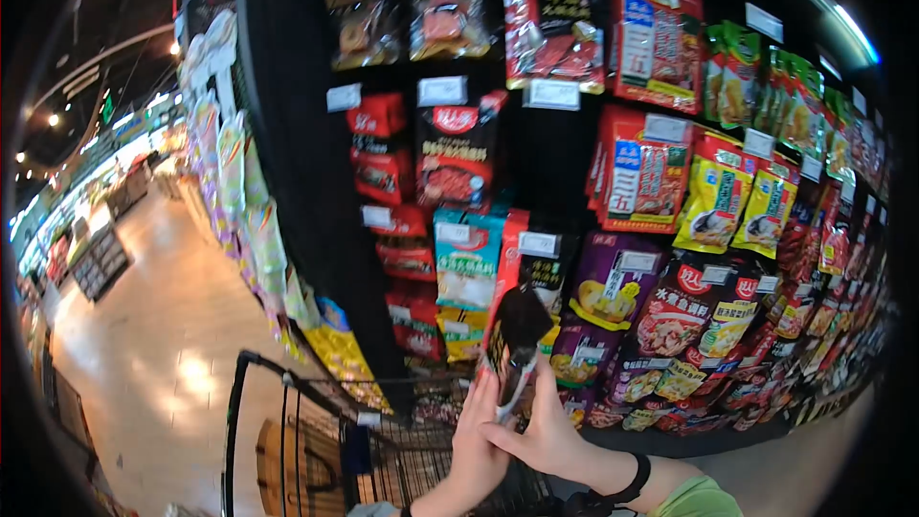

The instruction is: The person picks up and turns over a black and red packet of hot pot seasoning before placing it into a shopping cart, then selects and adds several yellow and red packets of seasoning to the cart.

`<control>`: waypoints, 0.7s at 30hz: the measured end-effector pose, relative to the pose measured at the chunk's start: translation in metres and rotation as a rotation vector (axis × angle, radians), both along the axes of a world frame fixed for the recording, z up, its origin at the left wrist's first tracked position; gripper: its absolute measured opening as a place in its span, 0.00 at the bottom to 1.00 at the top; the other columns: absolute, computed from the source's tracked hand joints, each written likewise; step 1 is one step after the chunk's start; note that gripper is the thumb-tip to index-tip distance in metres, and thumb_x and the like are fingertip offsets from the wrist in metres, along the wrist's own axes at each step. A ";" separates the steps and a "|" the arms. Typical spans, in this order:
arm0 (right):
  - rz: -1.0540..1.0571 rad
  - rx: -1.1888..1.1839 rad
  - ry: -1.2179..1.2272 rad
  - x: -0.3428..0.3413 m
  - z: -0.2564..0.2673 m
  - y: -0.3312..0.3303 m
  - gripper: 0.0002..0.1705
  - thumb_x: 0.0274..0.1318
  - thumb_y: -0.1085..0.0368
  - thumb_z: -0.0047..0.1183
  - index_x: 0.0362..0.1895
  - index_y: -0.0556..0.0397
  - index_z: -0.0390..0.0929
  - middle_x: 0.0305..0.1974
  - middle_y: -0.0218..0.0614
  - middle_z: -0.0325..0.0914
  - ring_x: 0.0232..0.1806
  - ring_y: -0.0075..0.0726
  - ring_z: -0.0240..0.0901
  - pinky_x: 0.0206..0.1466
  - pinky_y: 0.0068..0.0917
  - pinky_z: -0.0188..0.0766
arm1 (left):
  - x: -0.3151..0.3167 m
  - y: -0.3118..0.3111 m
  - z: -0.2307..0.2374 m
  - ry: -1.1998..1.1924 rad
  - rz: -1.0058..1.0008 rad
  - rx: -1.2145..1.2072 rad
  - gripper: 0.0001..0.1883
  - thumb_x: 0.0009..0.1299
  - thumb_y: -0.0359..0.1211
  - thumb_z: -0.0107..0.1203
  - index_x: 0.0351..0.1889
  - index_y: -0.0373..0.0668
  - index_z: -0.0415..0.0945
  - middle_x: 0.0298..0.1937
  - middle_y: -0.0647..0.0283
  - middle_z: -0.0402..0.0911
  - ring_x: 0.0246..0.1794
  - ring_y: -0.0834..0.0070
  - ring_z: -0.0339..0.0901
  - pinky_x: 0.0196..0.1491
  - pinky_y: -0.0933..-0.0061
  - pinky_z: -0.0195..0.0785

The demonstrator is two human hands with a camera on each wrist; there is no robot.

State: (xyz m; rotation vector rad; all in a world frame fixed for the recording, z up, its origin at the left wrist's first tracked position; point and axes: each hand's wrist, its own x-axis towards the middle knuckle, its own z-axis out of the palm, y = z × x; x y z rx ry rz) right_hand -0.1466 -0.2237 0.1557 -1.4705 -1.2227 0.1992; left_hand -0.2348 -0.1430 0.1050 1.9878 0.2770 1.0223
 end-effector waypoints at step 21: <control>0.039 0.271 0.439 0.058 0.059 0.038 0.26 0.63 0.69 0.46 0.61 0.62 0.53 0.53 0.44 0.64 0.57 0.34 0.63 0.59 0.29 0.62 | 0.029 0.007 0.059 0.236 0.196 0.198 0.62 0.49 0.47 0.70 0.72 0.39 0.34 0.68 0.26 0.28 0.70 0.30 0.29 0.66 0.41 0.38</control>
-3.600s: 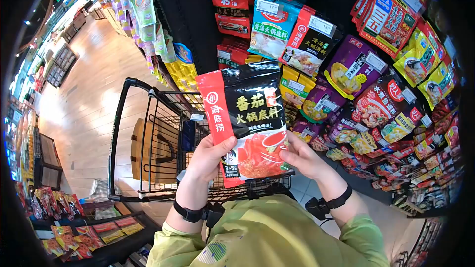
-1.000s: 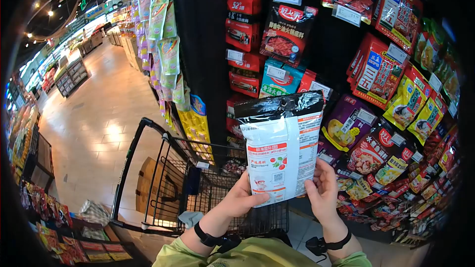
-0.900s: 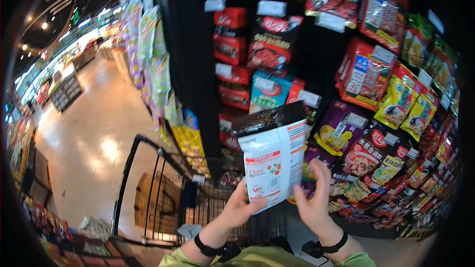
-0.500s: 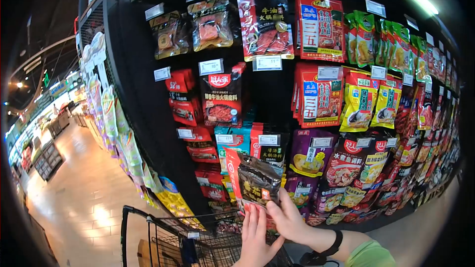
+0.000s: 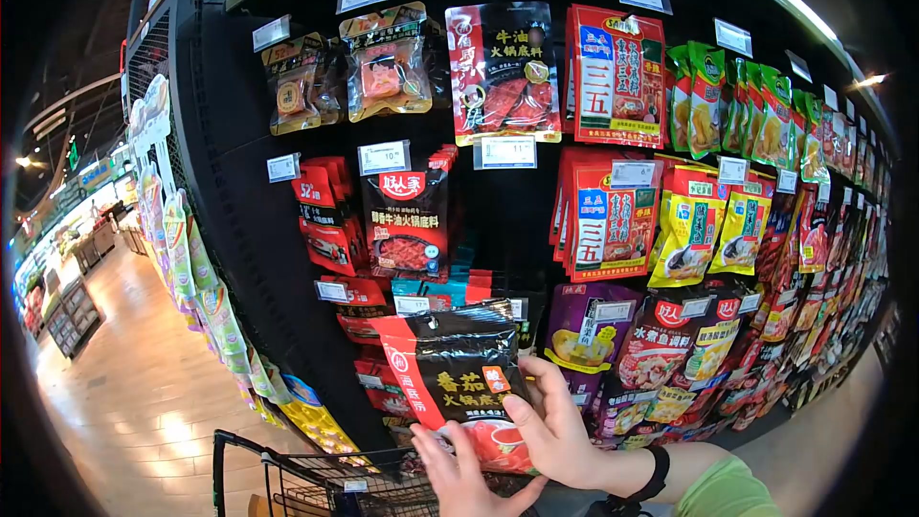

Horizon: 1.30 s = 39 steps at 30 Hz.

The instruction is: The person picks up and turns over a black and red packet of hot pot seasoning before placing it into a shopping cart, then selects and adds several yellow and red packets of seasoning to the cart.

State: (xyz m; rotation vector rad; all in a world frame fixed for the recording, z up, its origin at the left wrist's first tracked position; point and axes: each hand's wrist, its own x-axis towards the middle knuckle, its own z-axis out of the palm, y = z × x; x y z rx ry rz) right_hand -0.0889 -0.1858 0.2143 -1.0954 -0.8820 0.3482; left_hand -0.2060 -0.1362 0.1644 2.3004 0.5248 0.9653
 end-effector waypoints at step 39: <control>0.720 -0.258 0.245 0.086 0.001 0.011 0.31 0.62 0.76 0.40 0.68 0.58 0.47 0.57 0.43 0.67 0.57 0.31 0.67 0.58 0.32 0.69 | 0.019 0.084 -0.006 -0.935 -0.704 -1.481 0.42 0.56 0.32 0.53 0.68 0.32 0.45 0.64 0.40 0.60 0.62 0.38 0.62 0.57 0.29 0.57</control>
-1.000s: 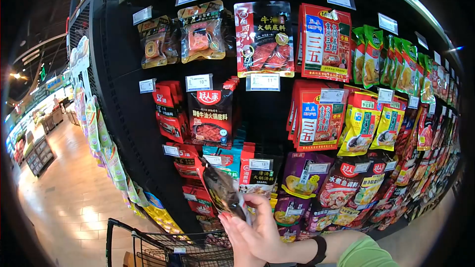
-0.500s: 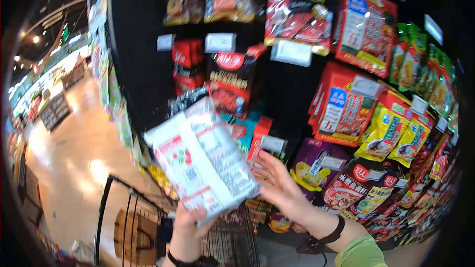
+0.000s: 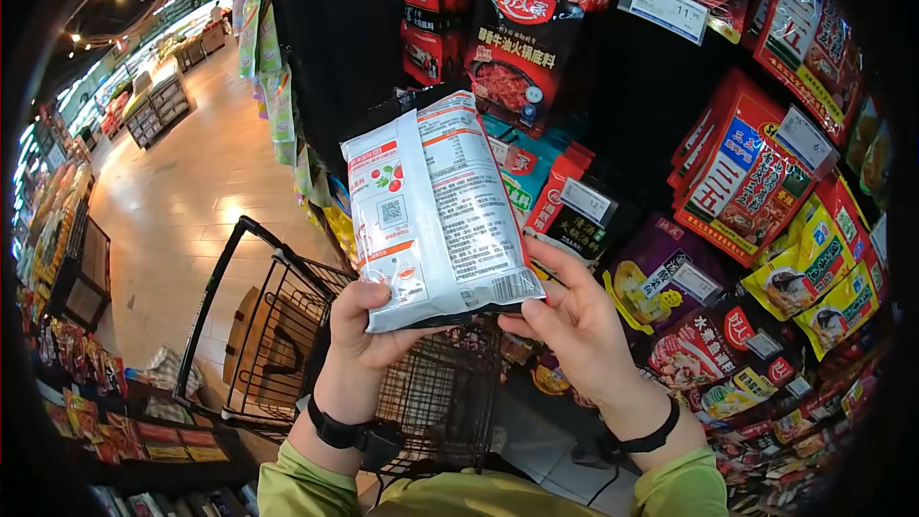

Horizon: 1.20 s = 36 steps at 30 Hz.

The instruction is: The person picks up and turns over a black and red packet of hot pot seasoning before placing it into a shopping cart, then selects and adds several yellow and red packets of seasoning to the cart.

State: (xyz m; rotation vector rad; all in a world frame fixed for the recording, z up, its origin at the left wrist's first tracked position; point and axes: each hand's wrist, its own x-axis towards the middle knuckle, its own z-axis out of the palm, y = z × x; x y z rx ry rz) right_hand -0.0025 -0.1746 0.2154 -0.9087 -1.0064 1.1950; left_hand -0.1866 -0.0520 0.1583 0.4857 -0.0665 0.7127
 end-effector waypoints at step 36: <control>-0.643 0.177 -0.241 0.123 0.078 0.049 0.24 0.52 0.59 0.61 0.51 0.56 0.72 0.42 0.35 0.77 0.42 0.26 0.73 0.45 0.26 0.71 | 0.108 0.038 0.016 0.520 0.234 0.660 0.16 0.69 0.34 0.55 0.52 0.37 0.72 0.45 0.66 0.78 0.43 0.83 0.73 0.48 0.79 0.66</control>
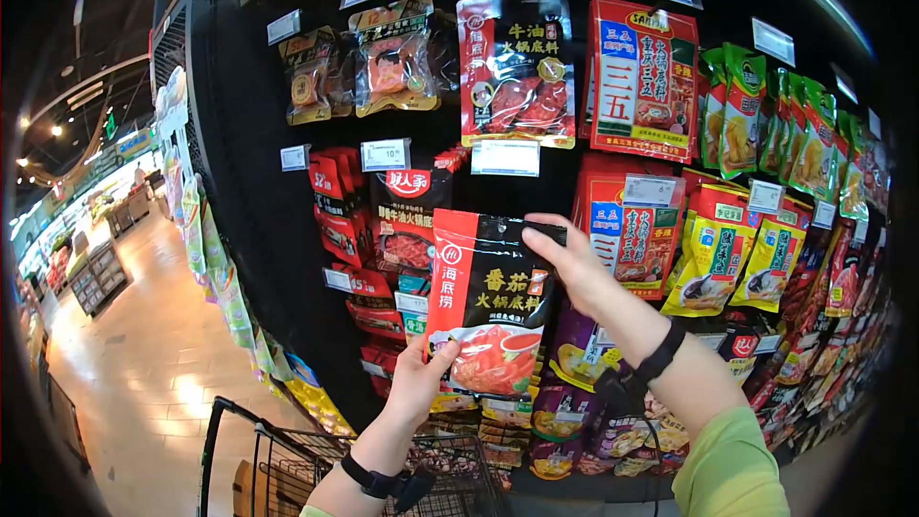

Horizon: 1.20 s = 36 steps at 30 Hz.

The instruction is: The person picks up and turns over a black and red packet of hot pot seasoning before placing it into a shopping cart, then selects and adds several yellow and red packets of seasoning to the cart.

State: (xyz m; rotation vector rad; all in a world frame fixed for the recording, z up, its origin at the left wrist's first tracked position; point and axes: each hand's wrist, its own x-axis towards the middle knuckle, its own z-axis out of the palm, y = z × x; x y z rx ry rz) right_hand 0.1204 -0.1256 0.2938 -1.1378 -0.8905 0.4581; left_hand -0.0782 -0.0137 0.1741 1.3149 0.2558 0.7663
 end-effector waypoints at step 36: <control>-0.646 0.103 -0.904 0.047 0.069 0.064 0.17 0.40 0.65 0.64 0.38 0.56 0.80 0.31 0.45 0.81 0.35 0.42 0.80 0.38 0.30 0.73 | 0.090 0.064 0.045 -0.077 -0.034 0.054 0.15 0.69 0.37 0.56 0.50 0.41 0.72 0.42 0.69 0.79 0.40 0.85 0.74 0.43 0.81 0.66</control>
